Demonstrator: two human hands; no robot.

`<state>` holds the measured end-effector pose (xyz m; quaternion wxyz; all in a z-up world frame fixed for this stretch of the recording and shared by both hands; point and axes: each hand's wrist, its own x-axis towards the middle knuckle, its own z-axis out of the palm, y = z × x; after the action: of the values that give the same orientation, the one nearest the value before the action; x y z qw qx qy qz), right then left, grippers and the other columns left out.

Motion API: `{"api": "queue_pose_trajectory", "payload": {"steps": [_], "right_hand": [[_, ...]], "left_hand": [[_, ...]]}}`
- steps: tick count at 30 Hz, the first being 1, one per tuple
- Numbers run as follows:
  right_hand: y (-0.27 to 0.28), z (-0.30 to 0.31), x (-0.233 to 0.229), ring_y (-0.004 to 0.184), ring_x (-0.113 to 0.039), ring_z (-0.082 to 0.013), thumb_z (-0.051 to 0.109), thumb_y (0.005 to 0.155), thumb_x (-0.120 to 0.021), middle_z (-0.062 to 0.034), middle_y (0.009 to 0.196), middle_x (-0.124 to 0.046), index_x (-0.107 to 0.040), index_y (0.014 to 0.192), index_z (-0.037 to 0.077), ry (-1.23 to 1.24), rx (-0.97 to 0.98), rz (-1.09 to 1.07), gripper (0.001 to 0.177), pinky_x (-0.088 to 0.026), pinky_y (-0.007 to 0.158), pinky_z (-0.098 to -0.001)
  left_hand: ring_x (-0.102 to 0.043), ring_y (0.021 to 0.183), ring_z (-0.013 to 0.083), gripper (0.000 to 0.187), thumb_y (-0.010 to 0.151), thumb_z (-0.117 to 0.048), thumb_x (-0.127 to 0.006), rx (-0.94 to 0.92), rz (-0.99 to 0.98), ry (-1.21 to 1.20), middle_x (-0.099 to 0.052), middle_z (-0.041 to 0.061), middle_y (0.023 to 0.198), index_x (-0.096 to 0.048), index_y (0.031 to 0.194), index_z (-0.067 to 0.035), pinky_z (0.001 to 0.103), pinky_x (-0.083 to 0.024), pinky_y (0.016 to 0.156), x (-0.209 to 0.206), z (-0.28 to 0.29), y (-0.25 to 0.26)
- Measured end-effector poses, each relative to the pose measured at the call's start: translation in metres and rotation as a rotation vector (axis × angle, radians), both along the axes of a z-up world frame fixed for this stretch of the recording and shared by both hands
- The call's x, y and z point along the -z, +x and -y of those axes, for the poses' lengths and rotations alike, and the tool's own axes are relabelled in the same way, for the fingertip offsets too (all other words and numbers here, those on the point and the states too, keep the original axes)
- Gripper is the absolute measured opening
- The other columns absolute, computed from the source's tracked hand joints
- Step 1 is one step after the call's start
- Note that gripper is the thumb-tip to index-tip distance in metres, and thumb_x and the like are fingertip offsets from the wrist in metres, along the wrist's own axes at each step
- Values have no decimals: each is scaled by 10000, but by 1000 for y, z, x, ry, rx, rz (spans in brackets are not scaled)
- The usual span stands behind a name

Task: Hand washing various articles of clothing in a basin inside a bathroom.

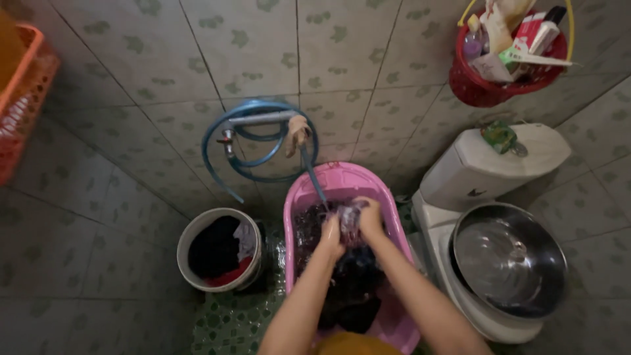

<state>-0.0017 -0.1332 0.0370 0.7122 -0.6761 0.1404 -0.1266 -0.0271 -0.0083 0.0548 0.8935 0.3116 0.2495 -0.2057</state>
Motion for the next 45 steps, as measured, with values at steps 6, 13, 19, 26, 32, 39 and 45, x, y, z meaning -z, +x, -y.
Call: {"api": "queue_pose_trajectory", "payload": {"steps": [6,13,19,26,32,39,45], "right_hand": [[-52,-11,-72,667,-658,-232,62,925,-555,-94,762,-683,-690,875,33,542,-3,-106,146,-533,613,-367],[-114,9,-87,813,-594,-162,-50,853,-579,-46,828,-617,-630,831,25,-16,-322,102,93,-475,732,-280],[-120,91,-112,1341,-481,-315,-54,609,-664,-166,1342,-510,-651,1065,39,-656,-986,186,466,-366,1134,-389],[-79,69,-134,1458,-255,-433,109,571,-886,-252,1530,-291,-355,1473,46,-767,-649,277,1048,-221,1166,-500],[-17,103,11,1036,-651,-258,74,818,-728,-170,1069,-650,-608,1190,25,-712,-468,-27,394,-532,933,-350],[-16,51,-91,1030,-673,-255,-48,683,-693,-136,1065,-704,-668,1082,18,-645,-274,83,405,-494,935,-341],[-33,-9,-106,1186,-627,-360,-143,613,-515,-221,1195,-665,-607,968,-18,-649,-43,437,388,-477,1049,-420]], "left_hand": [[-593,1033,415,835,846,-832,-411,477,-431,-99,-676,182,1126,-643,1196,-111,681,-371,962,-83,-35,-31],[-701,994,358,397,953,-419,-553,452,-210,-391,-776,145,1047,-722,1076,-82,564,-529,984,65,-21,-1],[-701,902,291,282,860,-131,-589,343,81,137,-759,113,968,-743,1082,-49,430,-581,845,-46,-44,-1],[-717,1025,328,408,726,-3,-641,606,894,1024,-761,180,1047,-746,1117,-47,438,-531,915,-152,-38,-14],[-634,1120,415,419,665,2,-648,370,1081,1414,-726,221,1108,-757,1066,-45,510,-459,977,-131,-50,-1],[-697,1044,388,452,766,-8,-486,-3,506,957,-762,189,1077,-750,1134,-4,467,-530,923,-21,-66,11],[-704,830,397,653,842,-693,-403,433,-291,15,-739,140,926,-589,1246,-215,641,-473,700,-89,-40,-26]]}}
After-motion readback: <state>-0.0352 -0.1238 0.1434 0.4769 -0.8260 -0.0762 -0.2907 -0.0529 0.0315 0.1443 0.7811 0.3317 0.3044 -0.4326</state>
